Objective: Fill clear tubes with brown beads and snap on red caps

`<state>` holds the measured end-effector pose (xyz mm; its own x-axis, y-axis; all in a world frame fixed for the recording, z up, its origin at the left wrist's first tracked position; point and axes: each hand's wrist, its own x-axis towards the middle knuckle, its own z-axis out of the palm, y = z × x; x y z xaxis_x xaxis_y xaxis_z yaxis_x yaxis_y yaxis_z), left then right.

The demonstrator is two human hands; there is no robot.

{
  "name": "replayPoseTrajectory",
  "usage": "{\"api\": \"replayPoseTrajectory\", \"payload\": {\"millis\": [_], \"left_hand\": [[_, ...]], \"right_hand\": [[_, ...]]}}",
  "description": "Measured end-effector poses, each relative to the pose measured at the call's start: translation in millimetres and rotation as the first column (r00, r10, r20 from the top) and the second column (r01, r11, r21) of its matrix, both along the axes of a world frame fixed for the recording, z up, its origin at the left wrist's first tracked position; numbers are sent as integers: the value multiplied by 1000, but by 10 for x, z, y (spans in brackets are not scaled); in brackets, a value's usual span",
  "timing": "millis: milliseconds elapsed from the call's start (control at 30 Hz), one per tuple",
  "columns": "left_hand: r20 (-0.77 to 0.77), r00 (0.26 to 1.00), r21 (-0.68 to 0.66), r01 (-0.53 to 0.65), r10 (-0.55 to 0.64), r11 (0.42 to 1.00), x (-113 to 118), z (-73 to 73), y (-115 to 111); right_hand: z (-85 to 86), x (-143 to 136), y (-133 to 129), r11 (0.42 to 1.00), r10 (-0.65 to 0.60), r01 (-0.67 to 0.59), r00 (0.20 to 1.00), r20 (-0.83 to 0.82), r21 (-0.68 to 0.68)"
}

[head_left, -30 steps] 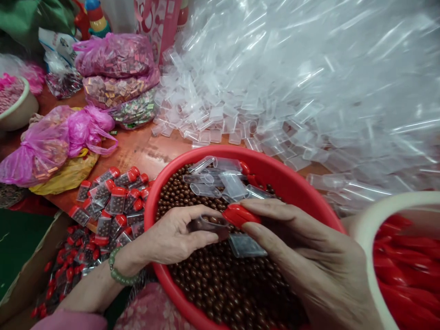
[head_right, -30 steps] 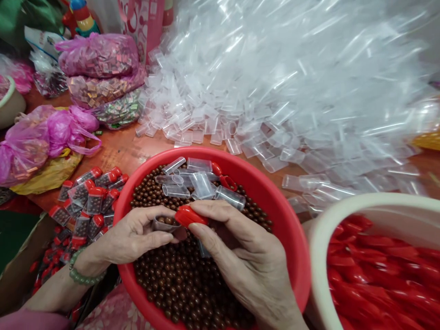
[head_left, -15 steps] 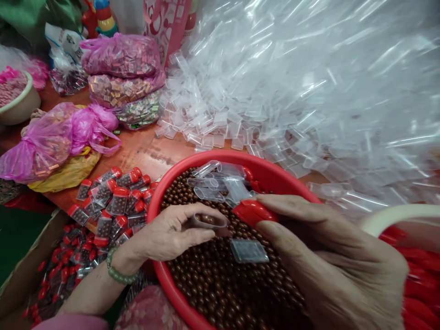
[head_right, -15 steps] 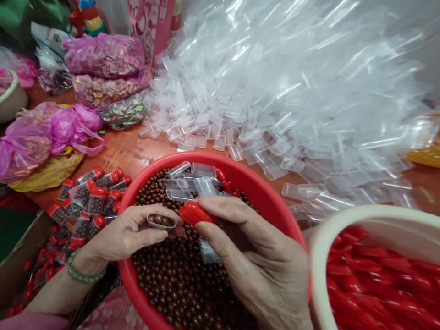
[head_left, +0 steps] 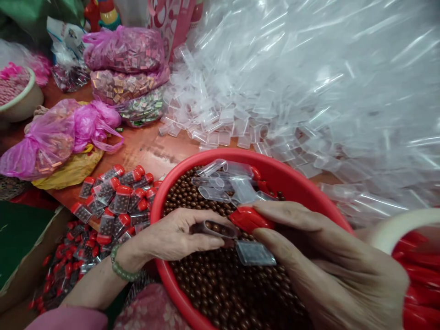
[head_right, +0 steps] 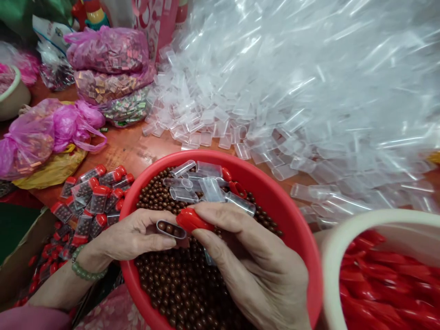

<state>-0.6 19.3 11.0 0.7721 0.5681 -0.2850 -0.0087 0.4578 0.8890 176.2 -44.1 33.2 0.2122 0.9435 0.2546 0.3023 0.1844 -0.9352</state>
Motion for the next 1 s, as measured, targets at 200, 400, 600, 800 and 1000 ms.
{"api": "replayPoseTrajectory", "payload": {"millis": [200,400,600,800,1000], "left_hand": [[99,995,-57,-1,6,998,26,-48,-20],[176,984,-7,-16,17,1000,34,-41,-19],[10,1000,-2,16,-16,1000,5,-70,-49],[-98,995,-53,29,-34,998,24,-30,-51],[-39,998,-149,50,-57,987,12,-77,-24]], "right_hand": [[20,-41,28,978,174,-190,972,159,88],[-100,-55,95,950,229,-279,928,294,142],[-166,-136,85,978,143,-182,942,303,105],[-198,-69,128,987,156,-160,940,302,-12],[-238,1,111,957,193,-286,766,613,56]]}}
